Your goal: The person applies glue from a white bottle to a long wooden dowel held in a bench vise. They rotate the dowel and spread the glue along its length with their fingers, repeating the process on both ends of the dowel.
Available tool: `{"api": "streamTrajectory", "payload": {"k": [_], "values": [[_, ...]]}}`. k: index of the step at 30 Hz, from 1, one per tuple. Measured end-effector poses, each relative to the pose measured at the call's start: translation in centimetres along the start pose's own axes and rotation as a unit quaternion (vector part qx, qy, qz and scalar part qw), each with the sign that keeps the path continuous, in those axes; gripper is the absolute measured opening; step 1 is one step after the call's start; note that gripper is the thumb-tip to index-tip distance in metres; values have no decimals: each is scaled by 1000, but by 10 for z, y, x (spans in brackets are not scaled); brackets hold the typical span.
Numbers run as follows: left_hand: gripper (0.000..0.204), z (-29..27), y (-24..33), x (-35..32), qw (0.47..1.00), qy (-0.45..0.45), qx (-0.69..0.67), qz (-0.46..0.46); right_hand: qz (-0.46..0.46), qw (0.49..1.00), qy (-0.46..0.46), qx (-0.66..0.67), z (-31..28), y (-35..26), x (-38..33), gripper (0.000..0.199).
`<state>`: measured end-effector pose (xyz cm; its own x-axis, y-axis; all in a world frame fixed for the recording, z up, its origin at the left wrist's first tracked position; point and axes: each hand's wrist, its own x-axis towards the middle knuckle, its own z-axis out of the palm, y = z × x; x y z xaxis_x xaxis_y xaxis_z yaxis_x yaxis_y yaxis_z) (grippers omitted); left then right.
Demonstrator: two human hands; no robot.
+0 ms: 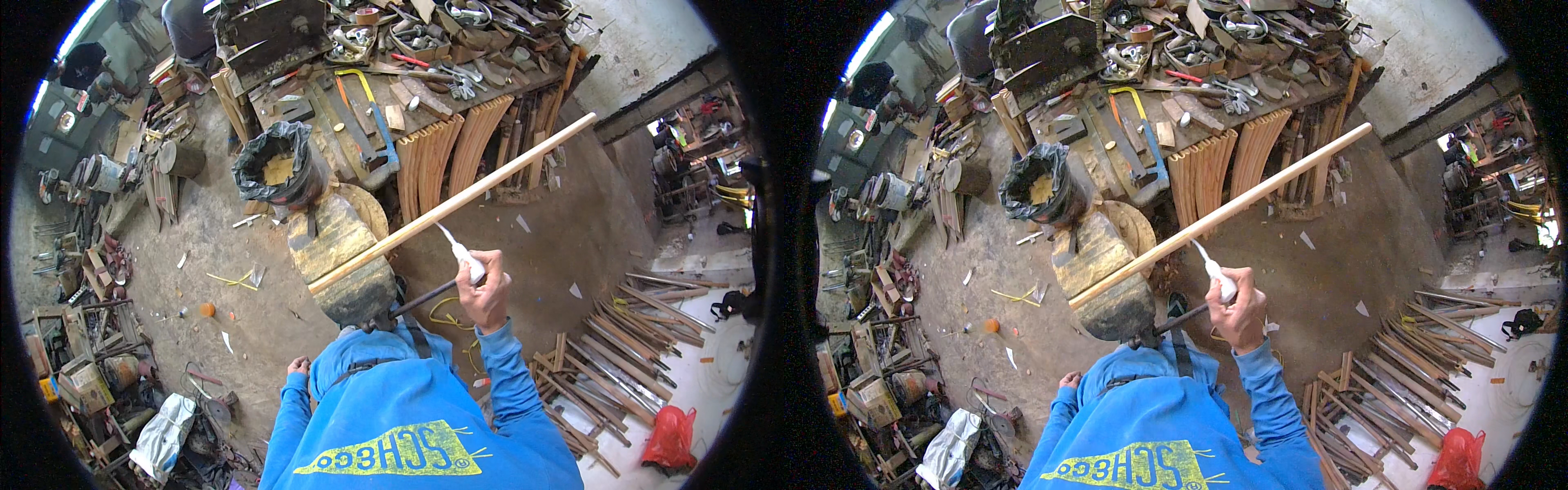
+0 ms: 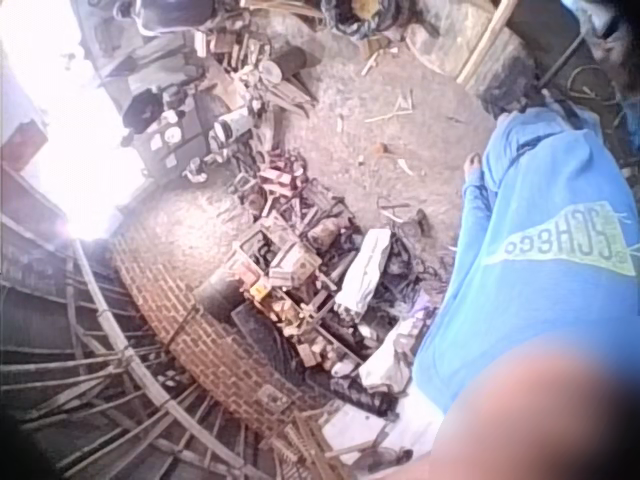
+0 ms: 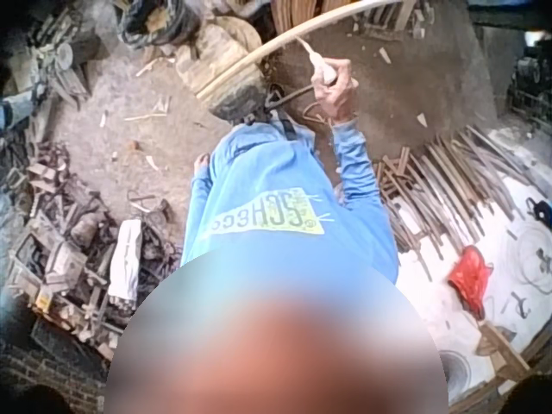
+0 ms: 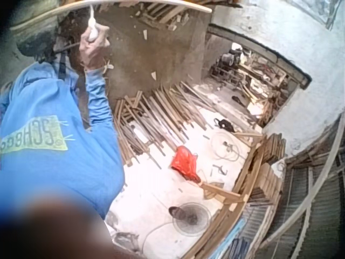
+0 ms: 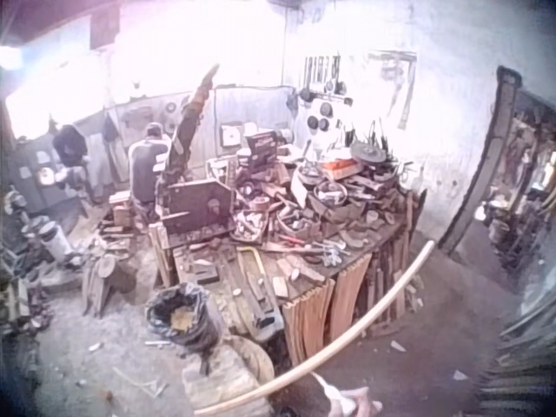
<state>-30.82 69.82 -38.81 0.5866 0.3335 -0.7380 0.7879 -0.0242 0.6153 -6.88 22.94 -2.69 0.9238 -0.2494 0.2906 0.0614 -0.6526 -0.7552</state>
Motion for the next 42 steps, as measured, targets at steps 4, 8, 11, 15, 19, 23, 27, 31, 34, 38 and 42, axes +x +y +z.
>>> {"api": "streamTrajectory", "payload": {"k": [4,8,11,15,19,23,27,31,34,38,42], "values": [[21,3,3,4,1000,7,26,-11,3,998,68,-8,-9,9,15,21],[20,5,2,3,999,20,9,-43,11,999,16,-28,-9,4,13,20],[20,8,0,-2,998,19,4,-56,-25,998,-43,34,-6,-3,6,19],[21,13,-3,-14,999,21,26,-40,0,1000,-18,5,-8,-1,11,20],[21,17,-2,-22,997,25,63,-37,11,1000,18,4,-20,12,27,20],[22,22,-4,-22,997,26,61,-45,22,999,33,-26,-33,24,40,21],[23,27,-7,-20,998,20,51,-35,2,998,54,-25,-42,35,54,22],[24,34,-9,-18,998,15,53,11,5,997,69,-25,-49,44,64,21],[23,40,-8,-17,998,12,54,12,10,996,80,-31,-57,51,71,20],[21,46,-9,-20,999,1,35,1,11,994,96,-43,-66,60,83,18],[21,51,-11,-25,999,1,53,3,12,993,110,-45,-75,69,94,19]]}}
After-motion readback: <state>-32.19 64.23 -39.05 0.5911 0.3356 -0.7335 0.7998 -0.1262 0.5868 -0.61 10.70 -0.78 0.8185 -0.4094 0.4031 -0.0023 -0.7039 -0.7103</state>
